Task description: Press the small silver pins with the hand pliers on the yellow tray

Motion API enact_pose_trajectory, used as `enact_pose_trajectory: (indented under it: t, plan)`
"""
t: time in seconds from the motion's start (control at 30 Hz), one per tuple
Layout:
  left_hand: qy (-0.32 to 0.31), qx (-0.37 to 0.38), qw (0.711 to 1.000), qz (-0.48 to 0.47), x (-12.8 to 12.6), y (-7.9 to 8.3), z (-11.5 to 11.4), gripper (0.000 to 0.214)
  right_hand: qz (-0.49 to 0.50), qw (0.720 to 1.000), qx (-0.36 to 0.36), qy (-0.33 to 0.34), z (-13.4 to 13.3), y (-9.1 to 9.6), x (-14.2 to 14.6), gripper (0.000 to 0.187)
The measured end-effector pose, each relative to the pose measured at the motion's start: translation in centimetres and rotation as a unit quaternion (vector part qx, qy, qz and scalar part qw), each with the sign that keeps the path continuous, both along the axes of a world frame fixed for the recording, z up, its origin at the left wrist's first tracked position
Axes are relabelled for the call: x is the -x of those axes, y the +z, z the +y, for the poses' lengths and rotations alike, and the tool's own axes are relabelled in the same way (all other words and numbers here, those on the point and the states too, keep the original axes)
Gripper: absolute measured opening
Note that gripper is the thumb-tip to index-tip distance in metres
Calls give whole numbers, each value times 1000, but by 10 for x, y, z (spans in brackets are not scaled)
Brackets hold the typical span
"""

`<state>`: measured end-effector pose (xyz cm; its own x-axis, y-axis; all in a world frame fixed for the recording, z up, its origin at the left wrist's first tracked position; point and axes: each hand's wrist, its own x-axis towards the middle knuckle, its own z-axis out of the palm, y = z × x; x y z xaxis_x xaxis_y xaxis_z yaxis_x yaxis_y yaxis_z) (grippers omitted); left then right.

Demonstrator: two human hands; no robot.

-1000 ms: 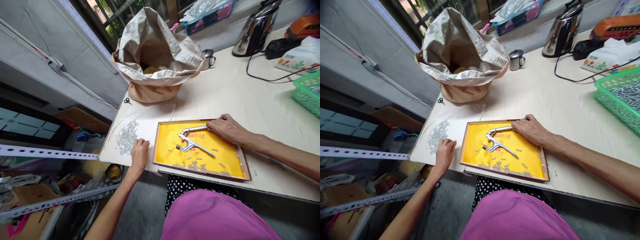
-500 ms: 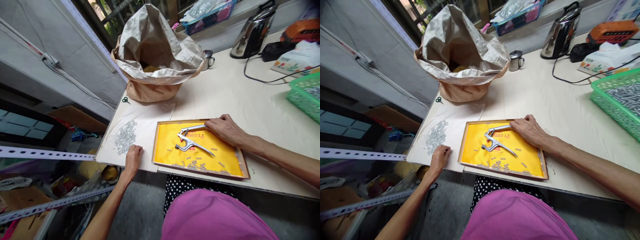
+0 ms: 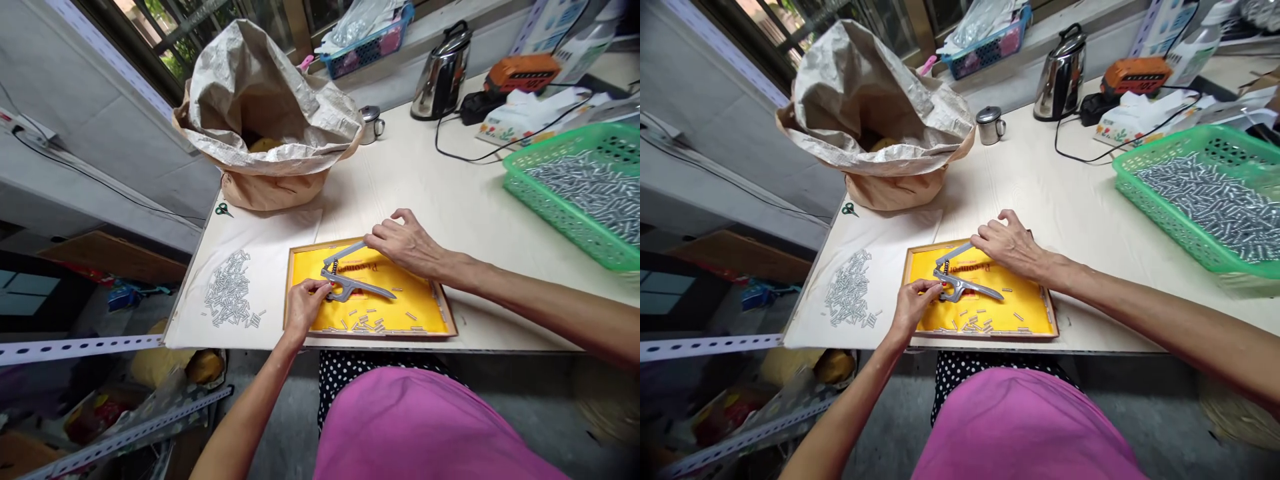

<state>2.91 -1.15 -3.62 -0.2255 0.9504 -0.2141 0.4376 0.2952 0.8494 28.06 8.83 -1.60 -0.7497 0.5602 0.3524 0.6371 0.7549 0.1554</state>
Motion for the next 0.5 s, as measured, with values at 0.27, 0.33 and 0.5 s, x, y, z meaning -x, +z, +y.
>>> enact_pose_trajectory:
  t: [0.27,0.33,0.5]
  plan:
    - [15,1,999,40,-2,-2,-2,15,25,999,39,0,6,-7,-1,32]
    - [15,6,999,49,-3,-3,-2,15,10,1000,29,-4,7,-9,-1,33]
    - [-18,10,996,84,-3,-3,-1,15,3,1000,23,-7,9,-9,-1,33]
